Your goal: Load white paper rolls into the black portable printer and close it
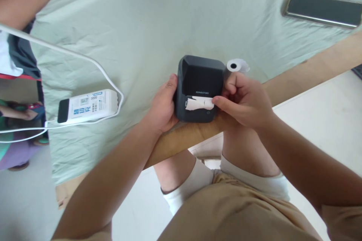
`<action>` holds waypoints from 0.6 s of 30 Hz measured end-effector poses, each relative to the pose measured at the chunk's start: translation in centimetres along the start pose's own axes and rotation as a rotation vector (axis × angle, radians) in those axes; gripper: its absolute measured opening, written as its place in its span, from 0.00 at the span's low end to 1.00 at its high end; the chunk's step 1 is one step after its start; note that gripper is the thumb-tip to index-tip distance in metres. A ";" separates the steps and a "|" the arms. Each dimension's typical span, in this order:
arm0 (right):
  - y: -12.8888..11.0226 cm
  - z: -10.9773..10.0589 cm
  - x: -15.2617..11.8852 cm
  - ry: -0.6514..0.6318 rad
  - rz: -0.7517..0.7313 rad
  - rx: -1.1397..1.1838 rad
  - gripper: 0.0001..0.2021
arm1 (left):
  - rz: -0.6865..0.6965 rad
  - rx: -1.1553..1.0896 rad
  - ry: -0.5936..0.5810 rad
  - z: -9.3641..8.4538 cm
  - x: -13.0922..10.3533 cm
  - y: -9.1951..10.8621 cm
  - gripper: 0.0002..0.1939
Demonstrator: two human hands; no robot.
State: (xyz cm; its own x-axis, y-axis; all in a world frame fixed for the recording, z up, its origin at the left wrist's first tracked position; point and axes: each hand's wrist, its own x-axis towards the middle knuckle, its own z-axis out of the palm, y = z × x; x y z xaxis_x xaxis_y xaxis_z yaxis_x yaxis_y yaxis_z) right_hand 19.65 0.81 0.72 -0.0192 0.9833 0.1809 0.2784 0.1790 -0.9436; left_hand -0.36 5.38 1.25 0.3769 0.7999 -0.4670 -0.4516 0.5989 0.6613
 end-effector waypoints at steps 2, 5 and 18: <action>0.2 -0.1 0.0 -0.008 -0.002 0.008 0.22 | 0.010 0.001 0.001 0.2 -0.1 0.1 0.17; 0.1 -0.4 0.1 -0.004 -0.044 -0.020 0.23 | 0.034 0.014 0.033 0.6 -0.1 0.1 0.16; -4.0 -1.7 3.5 0.267 -0.414 -0.433 0.09 | 0.084 0.007 0.054 0.7 0.4 -0.1 0.20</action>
State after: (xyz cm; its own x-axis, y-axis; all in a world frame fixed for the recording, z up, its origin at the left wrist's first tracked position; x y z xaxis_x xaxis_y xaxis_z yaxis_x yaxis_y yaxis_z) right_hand 20.11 3.48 5.58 0.0152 0.7840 0.6205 0.6619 0.4572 -0.5940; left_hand 0.39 5.55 1.39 0.2936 0.8481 -0.4411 -0.4738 0.5299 0.7034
